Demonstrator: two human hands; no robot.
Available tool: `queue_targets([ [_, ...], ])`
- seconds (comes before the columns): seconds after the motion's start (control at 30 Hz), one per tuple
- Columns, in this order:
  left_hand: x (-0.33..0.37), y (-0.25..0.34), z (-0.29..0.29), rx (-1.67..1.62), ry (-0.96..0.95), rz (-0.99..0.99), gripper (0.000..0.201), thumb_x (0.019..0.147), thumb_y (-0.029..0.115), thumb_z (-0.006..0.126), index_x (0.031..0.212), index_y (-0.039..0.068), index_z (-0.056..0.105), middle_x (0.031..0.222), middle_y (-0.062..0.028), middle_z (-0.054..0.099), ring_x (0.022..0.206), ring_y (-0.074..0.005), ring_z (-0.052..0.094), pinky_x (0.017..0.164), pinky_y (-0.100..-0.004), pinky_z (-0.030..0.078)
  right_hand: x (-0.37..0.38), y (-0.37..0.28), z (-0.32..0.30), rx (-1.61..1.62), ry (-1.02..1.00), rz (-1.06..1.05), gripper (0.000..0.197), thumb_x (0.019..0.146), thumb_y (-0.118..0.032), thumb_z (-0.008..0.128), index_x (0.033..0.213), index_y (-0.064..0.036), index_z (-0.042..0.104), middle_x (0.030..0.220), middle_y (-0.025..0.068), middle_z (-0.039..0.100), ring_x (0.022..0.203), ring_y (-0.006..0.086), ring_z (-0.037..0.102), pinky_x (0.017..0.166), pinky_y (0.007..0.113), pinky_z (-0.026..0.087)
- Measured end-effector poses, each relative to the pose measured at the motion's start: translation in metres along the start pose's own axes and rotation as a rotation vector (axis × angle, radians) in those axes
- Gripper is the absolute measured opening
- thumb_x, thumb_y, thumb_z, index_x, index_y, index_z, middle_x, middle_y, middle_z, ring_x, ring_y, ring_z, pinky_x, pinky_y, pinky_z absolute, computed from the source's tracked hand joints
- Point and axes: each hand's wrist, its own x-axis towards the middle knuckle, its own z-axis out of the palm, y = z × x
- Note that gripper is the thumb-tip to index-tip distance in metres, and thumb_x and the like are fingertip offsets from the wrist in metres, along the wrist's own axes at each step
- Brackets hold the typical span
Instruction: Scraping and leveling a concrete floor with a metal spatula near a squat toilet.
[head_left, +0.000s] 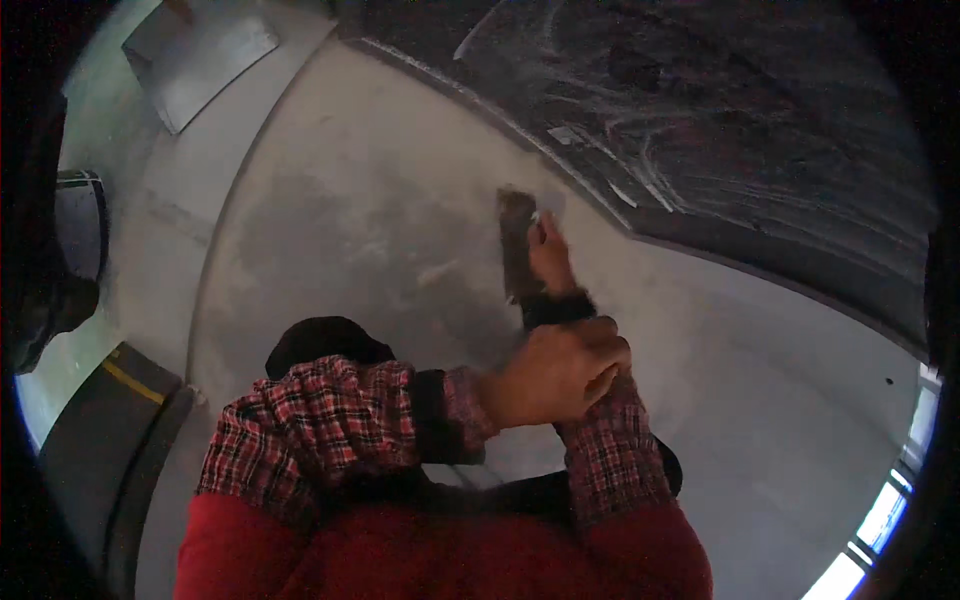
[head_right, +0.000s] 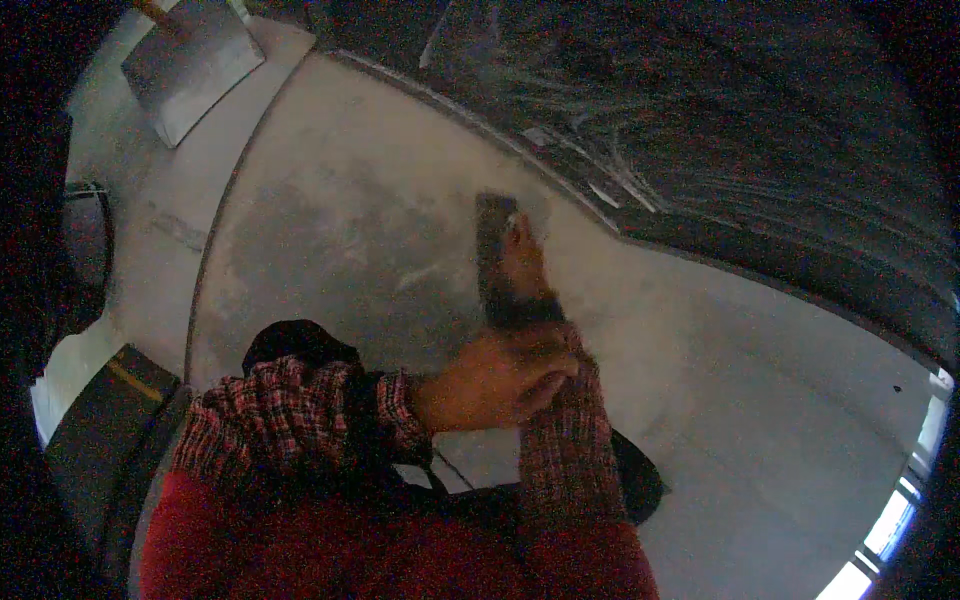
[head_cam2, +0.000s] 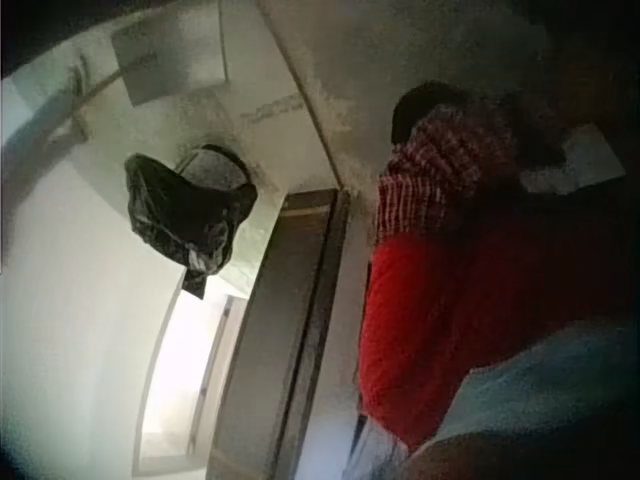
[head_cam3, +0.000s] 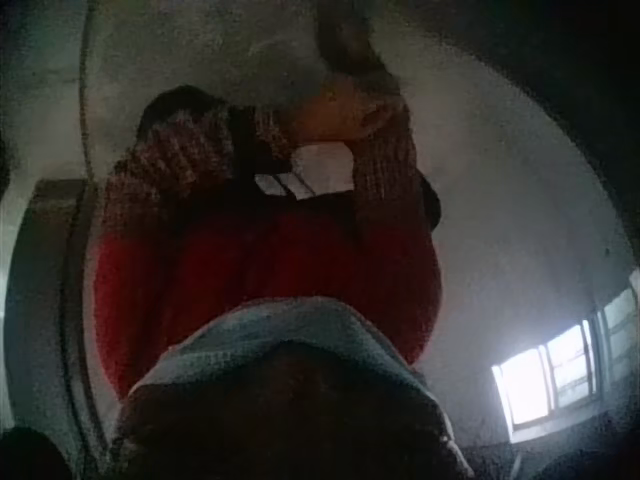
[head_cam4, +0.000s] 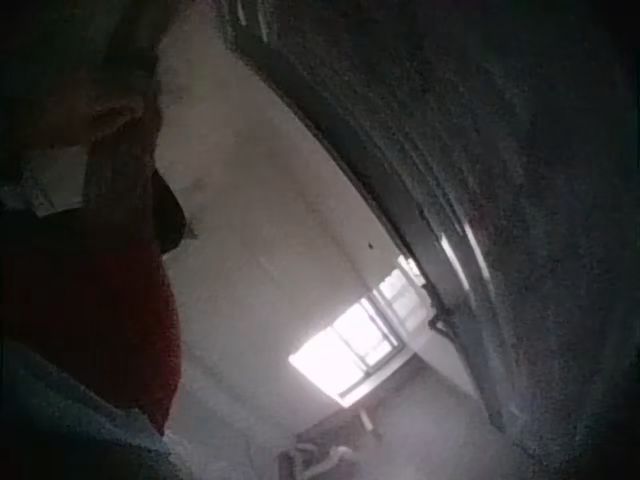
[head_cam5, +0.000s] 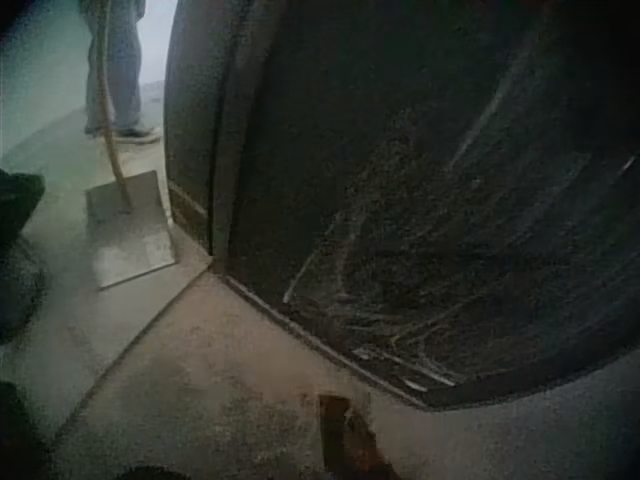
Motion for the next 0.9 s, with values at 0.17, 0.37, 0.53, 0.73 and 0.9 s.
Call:
queue_targets([
  [0.17, -0.001, -0.005, -0.016, 0.221, 0.023, 0.074, 0.010, 0.074, 0.008, 0.057, 0.083, 0.007, 0.055, 0.083, -0.0098, 0.053, 0.072, -0.0303, 0.057, 0.061, -0.0413, 0.046, 0.001, 0.015, 0.018, -0.158, -0.033, 0.079, 0.051, 0.089, -0.030, 0.046, 0.133, -0.0058, 0.036, 0.124, 0.0231, 0.047, 0.113, 0.0362, 0.047, 0.094, 0.040, 0.037],
  [0.37, 0.003, -0.002, 0.007, 0.053, -0.008, 0.033, 0.012, 0.073, 0.007, 0.058, 0.084, 0.006, 0.054, 0.084, -0.0102, 0.053, 0.072, -0.0307, 0.058, 0.064, -0.0414, 0.046, 0.044, -0.003, -0.020, 0.003, 0.168, -0.242, 0.042, 0.088, -0.032, 0.045, 0.122, -0.0064, 0.043, 0.106, 0.0184, 0.054, 0.104, 0.0319, 0.052, 0.087, 0.038, 0.042],
  [0.53, 0.000, -0.011, -0.002, 0.081, -0.013, -0.004, 0.014, 0.072, 0.005, 0.059, 0.084, 0.006, 0.054, 0.082, -0.0101, 0.052, 0.071, -0.0302, 0.057, 0.063, -0.0397, 0.047, -0.014, 0.027, 0.029, 0.030, -0.065, 0.079, 0.050, 0.089, -0.029, 0.046, 0.134, -0.0126, 0.035, 0.103, 0.0215, 0.060, 0.093, 0.0360, 0.058, 0.081, 0.040, 0.044],
  [0.73, 0.001, -0.019, 0.004, -0.008, 0.035, 0.009, 0.014, 0.071, 0.007, 0.060, 0.083, 0.007, 0.054, 0.081, -0.0099, 0.052, 0.068, -0.0291, 0.057, 0.061, -0.0394, 0.047, 0.015, -0.033, 0.017, 0.038, -0.018, -0.021, 0.049, 0.088, -0.027, 0.047, 0.134, -0.0119, 0.037, 0.108, 0.0232, 0.057, 0.095, 0.0381, 0.056, 0.082, 0.040, 0.044],
  [0.9, 0.008, -0.015, 0.014, 0.003, -0.038, 0.011, 0.014, 0.072, 0.007, 0.060, 0.084, 0.006, 0.053, 0.083, -0.0092, 0.052, 0.070, -0.0279, 0.057, 0.061, -0.0392, 0.046, 0.036, -0.005, 0.008, -0.077, 0.061, -0.161, 0.049, 0.089, -0.023, 0.047, 0.133, -0.0052, 0.036, 0.123, 0.0240, 0.048, 0.114, 0.0357, 0.047, 0.093, 0.037, 0.038],
])
